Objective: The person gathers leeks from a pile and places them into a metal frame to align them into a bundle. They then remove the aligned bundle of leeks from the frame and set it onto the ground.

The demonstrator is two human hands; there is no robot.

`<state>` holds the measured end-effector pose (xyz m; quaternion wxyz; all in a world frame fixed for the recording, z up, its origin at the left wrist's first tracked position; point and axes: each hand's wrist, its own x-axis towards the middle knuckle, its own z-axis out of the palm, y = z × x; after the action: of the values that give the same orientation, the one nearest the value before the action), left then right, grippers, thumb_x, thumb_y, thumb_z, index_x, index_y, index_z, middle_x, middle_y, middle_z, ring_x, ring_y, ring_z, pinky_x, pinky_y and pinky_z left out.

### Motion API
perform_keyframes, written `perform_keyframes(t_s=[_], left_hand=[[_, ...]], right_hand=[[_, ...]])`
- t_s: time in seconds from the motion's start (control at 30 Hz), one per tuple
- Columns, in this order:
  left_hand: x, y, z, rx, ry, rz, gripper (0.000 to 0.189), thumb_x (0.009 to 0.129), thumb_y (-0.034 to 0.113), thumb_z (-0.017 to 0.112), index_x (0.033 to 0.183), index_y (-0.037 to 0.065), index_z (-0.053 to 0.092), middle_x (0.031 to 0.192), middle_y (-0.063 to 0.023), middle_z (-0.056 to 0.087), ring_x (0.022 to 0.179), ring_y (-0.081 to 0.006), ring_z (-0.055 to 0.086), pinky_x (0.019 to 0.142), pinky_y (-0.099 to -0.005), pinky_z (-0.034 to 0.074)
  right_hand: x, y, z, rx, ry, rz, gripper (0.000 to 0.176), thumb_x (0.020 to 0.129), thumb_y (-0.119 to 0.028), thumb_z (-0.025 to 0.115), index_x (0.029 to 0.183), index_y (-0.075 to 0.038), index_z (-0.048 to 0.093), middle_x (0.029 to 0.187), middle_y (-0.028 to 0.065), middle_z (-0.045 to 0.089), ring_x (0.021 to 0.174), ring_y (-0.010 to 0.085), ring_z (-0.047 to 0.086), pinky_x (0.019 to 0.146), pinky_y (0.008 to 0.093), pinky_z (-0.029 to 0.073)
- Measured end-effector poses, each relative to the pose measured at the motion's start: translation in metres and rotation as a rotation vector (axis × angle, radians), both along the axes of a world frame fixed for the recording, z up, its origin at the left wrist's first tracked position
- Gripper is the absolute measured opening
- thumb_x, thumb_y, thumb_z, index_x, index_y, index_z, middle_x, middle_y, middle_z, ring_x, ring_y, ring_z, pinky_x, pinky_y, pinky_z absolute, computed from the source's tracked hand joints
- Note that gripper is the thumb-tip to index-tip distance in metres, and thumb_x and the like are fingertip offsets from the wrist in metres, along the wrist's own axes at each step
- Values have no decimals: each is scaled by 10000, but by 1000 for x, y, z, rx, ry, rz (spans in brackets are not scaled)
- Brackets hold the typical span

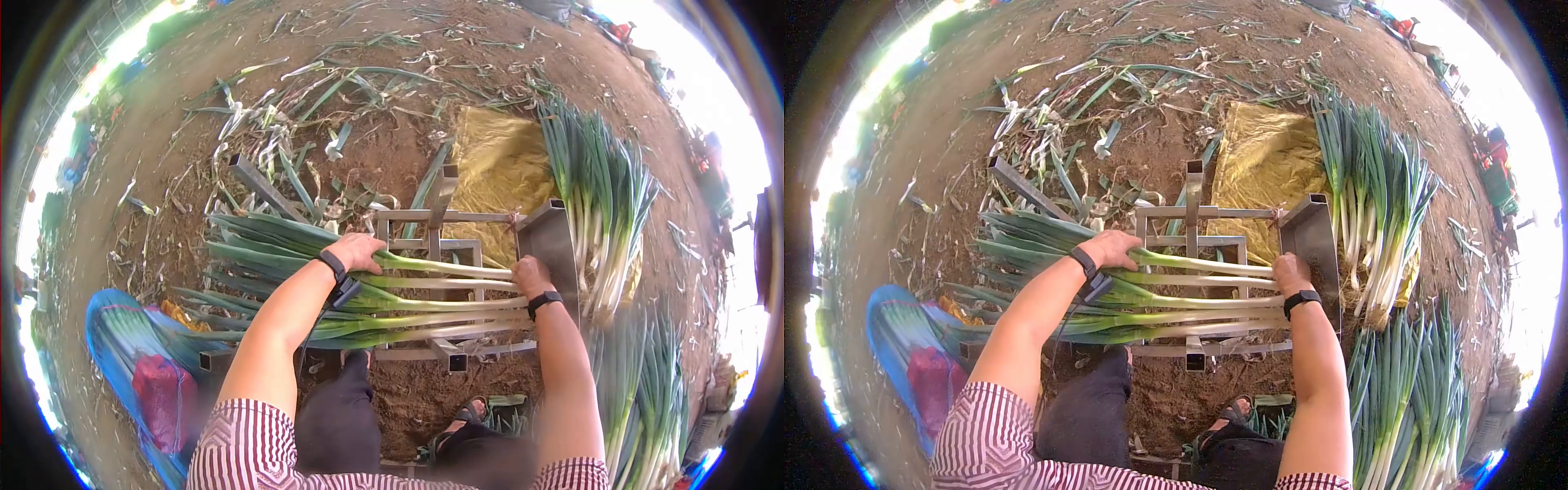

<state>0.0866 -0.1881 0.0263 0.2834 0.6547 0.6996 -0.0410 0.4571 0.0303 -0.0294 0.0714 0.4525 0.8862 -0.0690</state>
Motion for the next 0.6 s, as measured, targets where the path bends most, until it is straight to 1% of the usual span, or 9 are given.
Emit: perform_keyframes(t_s=[0.1, 0.13, 0.23, 0.27, 0.37, 0.47, 0.57, 0.6], left_hand=[[5, -11, -2, 8, -10, -32, 491, 750, 371, 714, 1147, 114, 583, 1067, -167, 655, 1051, -352, 600, 893, -450, 467], [7, -14, 1, -10, -8, -37, 466, 754, 343, 706, 1141, 116, 578, 1035, -163, 660, 1035, -355, 605, 876, -459, 468], [11, -22, 4, -20, 11, -45, 446, 758, 320, 699, 1135, 116, 577, 1012, -159, 664, 1022, -356, 610, 866, -462, 469], [14, -21, 5, -43, 32, -51, 444, 760, 310, 696, 1144, 123, 574, 1019, -153, 665, 1023, -354, 610, 869, -457, 469], [11, -21, 2, -26, 11, -47, 477, 754, 318, 703, 1177, 135, 577, 1045, -157, 665, 1040, -347, 608, 885, -443, 469], [7, -12, 1, -88, 10, -38, 520, 745, 323, 716, 1212, 141, 579, 1093, -155, 659, 1070, -338, 601, 910, -428, 469], [4, -5, 2, -120, -28, 2, 554, 729, 319, 735, 1231, 141, 581, 1132, -151, 649, 1094, -331, 593, 934, -418, 464], [4, -3, 0, -124, -6, 2, 581, 718, 308, 746, 1246, 140, 568, 1150, -147, 641, 1102, -329, 589, 952, -412, 458]], right_hand=[[4, 3, -9, -34, -6, -9, 148, 790, -157, 594, 791, -78, 719, 951, 179, 668, 879, 350, 650, 789, 435, 535], [5, 3, -8, -46, -8, -7, 150, 791, -154, 591, 794, -75, 719, 954, 181, 668, 886, 352, 649, 794, 437, 533], [8, 2, -1, -103, -33, 79, 150, 794, -148, 593, 803, -65, 718, 945, 188, 669, 883, 361, 646, 803, 441, 529], [1, -1, 11, -148, -184, 102, 159, 832, -100, 582, 920, -75, 712, 1024, 161, 679, 936, 333, 667, 806, 400, 548], [-23, -46, 49, 39, -60, 149, 113, 834, -132, 592, 911, -92, 665, 979, 118, 662, 917, 304, 658, 787, 397, 538], [-38, -81, 52, 24, 94, 543, 88, 819, -143, 604, 896, -102, 606, 928, 84, 611, 908, 267, 628, 778, 391, 517], [-47, -90, 37, 177, 157, 531, 102, 801, -146, 605, 890, -100, 587, 890, 74, 569, 902, 255, 598, 781, 396, 497], [-46, -89, 35, 204, 201, 539, 92, 781, -131, 602, 864, -104, 571, 862, 68, 553, 872, 250, 601, 756, 396, 498]])
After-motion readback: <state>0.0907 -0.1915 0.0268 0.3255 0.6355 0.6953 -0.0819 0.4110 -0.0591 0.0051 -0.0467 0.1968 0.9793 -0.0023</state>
